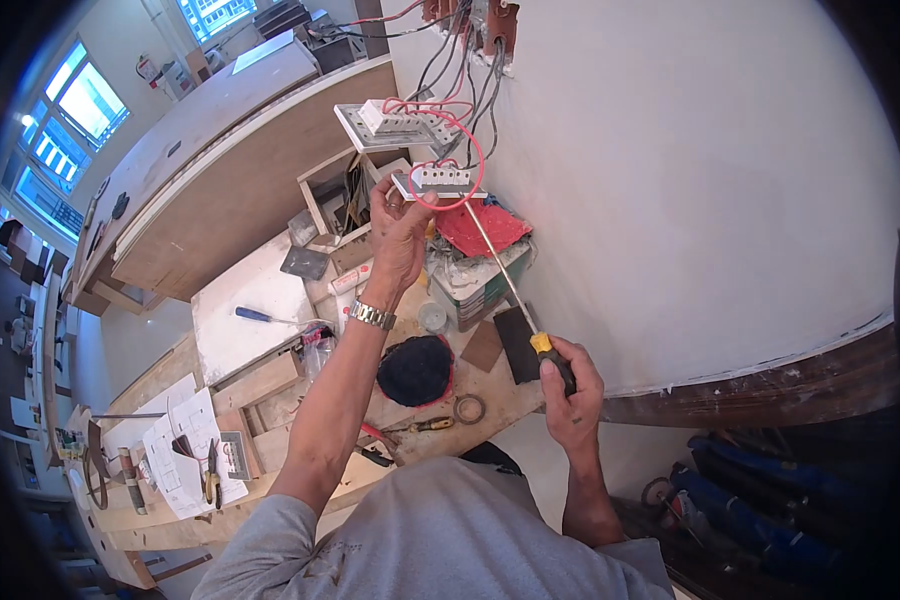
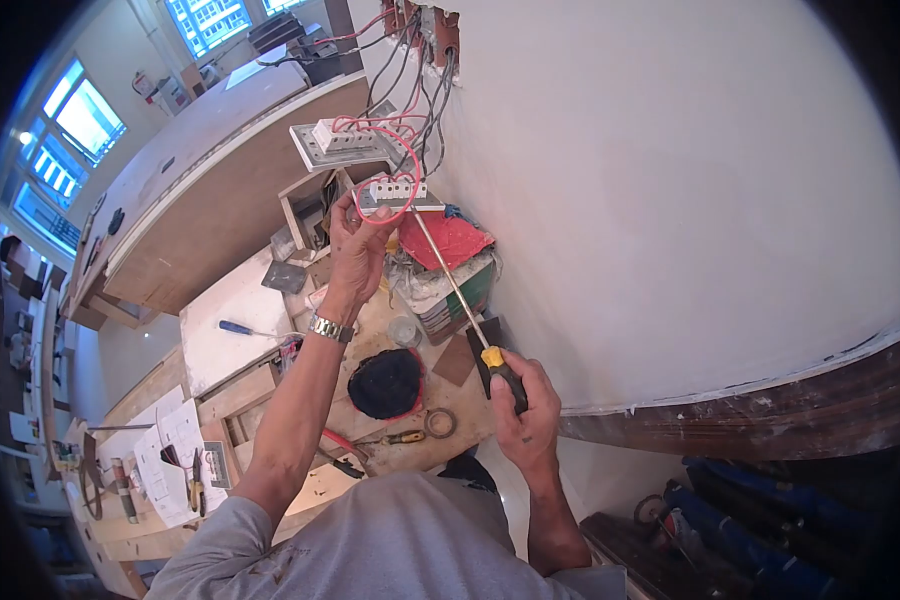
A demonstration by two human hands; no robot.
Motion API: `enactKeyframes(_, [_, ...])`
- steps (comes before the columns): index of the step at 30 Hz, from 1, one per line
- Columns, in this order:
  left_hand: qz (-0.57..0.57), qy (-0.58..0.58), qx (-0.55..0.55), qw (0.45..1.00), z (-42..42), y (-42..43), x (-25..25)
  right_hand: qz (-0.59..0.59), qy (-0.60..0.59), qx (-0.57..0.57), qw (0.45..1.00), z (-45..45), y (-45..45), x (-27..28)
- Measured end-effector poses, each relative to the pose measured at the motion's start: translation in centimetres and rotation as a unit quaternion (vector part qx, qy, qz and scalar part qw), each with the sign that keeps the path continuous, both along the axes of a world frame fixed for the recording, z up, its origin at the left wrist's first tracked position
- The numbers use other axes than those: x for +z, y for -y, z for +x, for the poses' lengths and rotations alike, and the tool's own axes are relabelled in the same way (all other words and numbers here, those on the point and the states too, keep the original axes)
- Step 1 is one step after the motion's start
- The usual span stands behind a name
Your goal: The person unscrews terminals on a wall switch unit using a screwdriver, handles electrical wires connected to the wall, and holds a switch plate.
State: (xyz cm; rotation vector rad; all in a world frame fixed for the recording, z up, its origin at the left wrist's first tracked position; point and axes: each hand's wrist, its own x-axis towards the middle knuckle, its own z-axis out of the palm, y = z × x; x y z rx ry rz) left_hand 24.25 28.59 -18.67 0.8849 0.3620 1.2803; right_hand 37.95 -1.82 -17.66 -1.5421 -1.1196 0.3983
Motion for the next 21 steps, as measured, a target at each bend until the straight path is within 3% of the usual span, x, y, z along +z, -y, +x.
enactKeyframes(21, [0.051,-0.088,0.002,0.995,-1.2,0.1,0.6,0.023,0.014,0.038,0.999,1.0,-3.7,0.3])
